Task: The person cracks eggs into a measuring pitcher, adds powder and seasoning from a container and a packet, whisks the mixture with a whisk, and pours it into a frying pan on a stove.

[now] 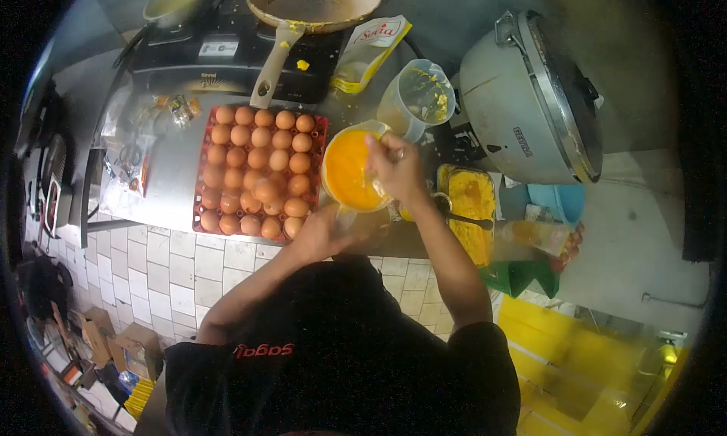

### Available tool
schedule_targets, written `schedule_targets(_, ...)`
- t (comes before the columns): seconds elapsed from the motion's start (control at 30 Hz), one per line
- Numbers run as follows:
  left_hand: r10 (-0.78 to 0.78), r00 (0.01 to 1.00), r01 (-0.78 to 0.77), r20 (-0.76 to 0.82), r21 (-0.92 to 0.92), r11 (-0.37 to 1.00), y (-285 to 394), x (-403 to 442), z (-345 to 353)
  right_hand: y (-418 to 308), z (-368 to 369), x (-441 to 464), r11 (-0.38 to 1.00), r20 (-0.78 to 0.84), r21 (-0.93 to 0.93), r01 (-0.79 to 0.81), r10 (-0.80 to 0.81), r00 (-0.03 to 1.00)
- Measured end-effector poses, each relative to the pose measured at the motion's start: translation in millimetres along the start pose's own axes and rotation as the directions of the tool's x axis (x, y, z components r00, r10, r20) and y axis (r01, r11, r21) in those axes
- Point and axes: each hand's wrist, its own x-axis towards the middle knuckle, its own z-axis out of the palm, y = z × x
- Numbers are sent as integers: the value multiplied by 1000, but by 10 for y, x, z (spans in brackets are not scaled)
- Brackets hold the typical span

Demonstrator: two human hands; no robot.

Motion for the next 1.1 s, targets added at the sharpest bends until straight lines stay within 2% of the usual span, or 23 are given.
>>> schedule_targets(0.1,-34,998,34,-49,-14,999,-59,-4,90,-409,-35,72,983,-234,163,82,-42,971)
schedule_targets(0.13,-39,996,38,-83,-14,999,-51,3,98,-448,-144,88,934,-308,292,208,-114,945)
schedule_targets(0.17,-51,992,49,-114,-17,999,-39,-13,130,-436,-253,77,809,-302,516,282,-136,944)
schedule_targets(0.23,-71,977,58,-199,-68,996,-53,-4,224,-215,83,24,984,-320,142,106,-55,946)
schedule_targets(0.27,-74,969,54,-238,-88,995,-77,2,258,203,29,132,995,-39,51,88,-86,996)
schedule_targets(0.37,-31,934,-17,-355,-130,991,-187,49,283,-357,-128,232,923,-222,319,216,-149,964)
schedule_targets(0.4,-83,941,43,-328,-128,991,-179,18,323,-315,-28,168,931,-311,277,239,-148,939)
schedule_targets(0.47,-144,960,126,-239,-88,988,-222,35,277,-43,-22,168,987,-105,123,100,-88,991)
schedule_targets(0.5,-127,963,105,-236,-103,989,-209,43,255,32,-45,233,998,3,30,55,-55,998)
schedule_targets(0.53,-106,960,78,-259,-115,990,-212,96,205,-196,-122,285,975,-195,165,151,-118,974)
schedule_targets(0.57,-108,958,72,-267,-142,987,-198,63,228,-439,-282,255,900,-224,361,245,-172,959)
schedule_targets(0.63,-140,957,105,-253,-146,984,-218,46,277,-15,-118,171,989,-128,48,142,-135,983)
schedule_targets(0.67,-137,962,106,-235,-140,984,-231,56,281,190,-101,190,999,-8,39,5,-5,1000)
schedule_targets(0.77,-81,959,57,-273,-97,994,-242,64,268,-362,-283,291,908,-242,336,250,-173,955)
schedule_targets(0.8,-110,961,83,-255,-115,990,-234,32,285,-264,-59,195,972,-410,111,209,-147,900)
schedule_targets(0.83,-116,967,91,-228,-120,989,-252,63,269,-33,-38,180,997,-112,77,-7,16,994)
schedule_targets(0.9,-113,974,87,-195,-135,987,-246,165,253,-3,-274,313,989,-125,150,14,5,992)
schedule_targets(0.93,-111,976,86,-185,-137,987,-227,189,193,-284,-366,332,944,-142,302,133,-94,985)
schedule_targets(1.0,-117,976,93,-185,-136,986,-198,86,219,-96,-121,196,966,-419,118,230,-162,893)
schedule_targets(1.03,-88,977,66,-194,-121,990,-212,88,250,126,-168,214,997,8,-14,-72,72,997)
schedule_targets(1.1,-57,979,37,-193,-108,993,-227,244,227,27,-373,321,984,-215,170,46,-9,977)
